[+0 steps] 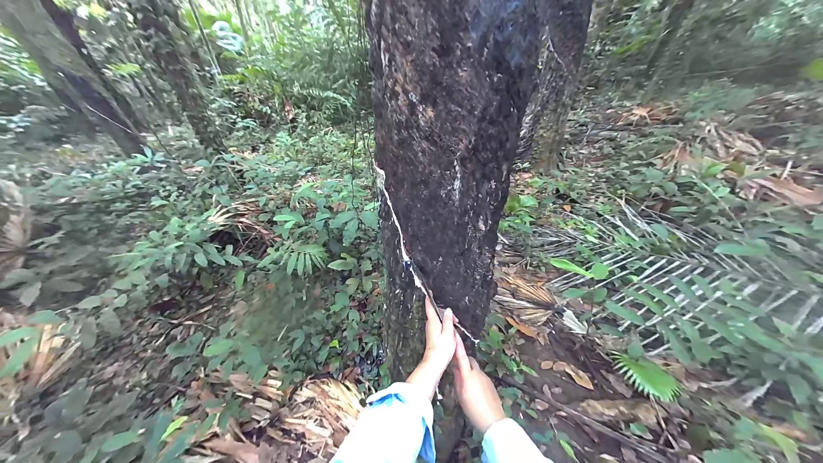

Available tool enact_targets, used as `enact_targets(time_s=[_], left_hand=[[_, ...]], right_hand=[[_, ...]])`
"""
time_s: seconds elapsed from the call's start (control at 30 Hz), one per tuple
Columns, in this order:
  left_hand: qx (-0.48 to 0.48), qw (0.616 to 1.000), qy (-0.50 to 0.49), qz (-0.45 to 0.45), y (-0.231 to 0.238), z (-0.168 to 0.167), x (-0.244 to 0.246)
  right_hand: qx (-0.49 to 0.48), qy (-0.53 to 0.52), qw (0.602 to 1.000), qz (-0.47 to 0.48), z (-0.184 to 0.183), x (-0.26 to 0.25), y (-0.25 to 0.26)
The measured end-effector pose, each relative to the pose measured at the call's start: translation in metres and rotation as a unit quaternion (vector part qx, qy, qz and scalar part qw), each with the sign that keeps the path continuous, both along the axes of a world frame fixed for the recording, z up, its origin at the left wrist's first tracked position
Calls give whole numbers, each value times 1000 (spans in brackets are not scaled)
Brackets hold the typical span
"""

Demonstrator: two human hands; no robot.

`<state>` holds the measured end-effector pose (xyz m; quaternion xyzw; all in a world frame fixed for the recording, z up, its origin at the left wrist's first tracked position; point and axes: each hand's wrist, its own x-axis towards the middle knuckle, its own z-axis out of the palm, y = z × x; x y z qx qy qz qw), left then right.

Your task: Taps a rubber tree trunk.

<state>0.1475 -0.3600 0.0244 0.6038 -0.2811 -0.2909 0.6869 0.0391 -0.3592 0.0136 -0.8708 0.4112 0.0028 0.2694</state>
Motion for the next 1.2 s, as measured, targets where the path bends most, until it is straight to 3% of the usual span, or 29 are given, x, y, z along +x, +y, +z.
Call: enact_targets(time_s=[0.1, 0.2, 0.27, 0.37, 0.5, 0.6, 0.77, 0.97, 1.13, 1.2], left_hand=[[-2, 1000, -14, 0, -5, 3, 9], [-60, 996, -63, 15, 6, 23, 23], [-78, 988, -106, 77, 18, 29, 35], [23, 964, -185, 188, 30, 36, 65], [140, 889, -386, 200, 20, 54, 98], [152, 844, -478, 191, 4, 59, 112], [86, 789, -567, 221, -10, 47, 124], [99, 791, -575, 183, -10, 54, 129], [138, 794, -567, 170, -14, 61, 129], [116, 773, -596, 183, -16, 57, 129]], right_hand=[[-49, -50, 997, 17, -15, 12, -21], [-97, -139, 985, 31, 5, 29, -36], [-83, -185, 978, 36, 26, 33, -39], [-85, -304, 949, 30, 33, 24, -31], [-108, -421, 900, 23, 6, -1, -17], [-101, -448, 888, -1, -10, -26, -5], [-114, -436, 891, -57, -24, -85, -2], [-77, -394, 903, -151, -18, -145, 2], [-48, -402, 892, -203, -28, -159, 1], [-39, -408, 888, -210, -28, -159, 3]])
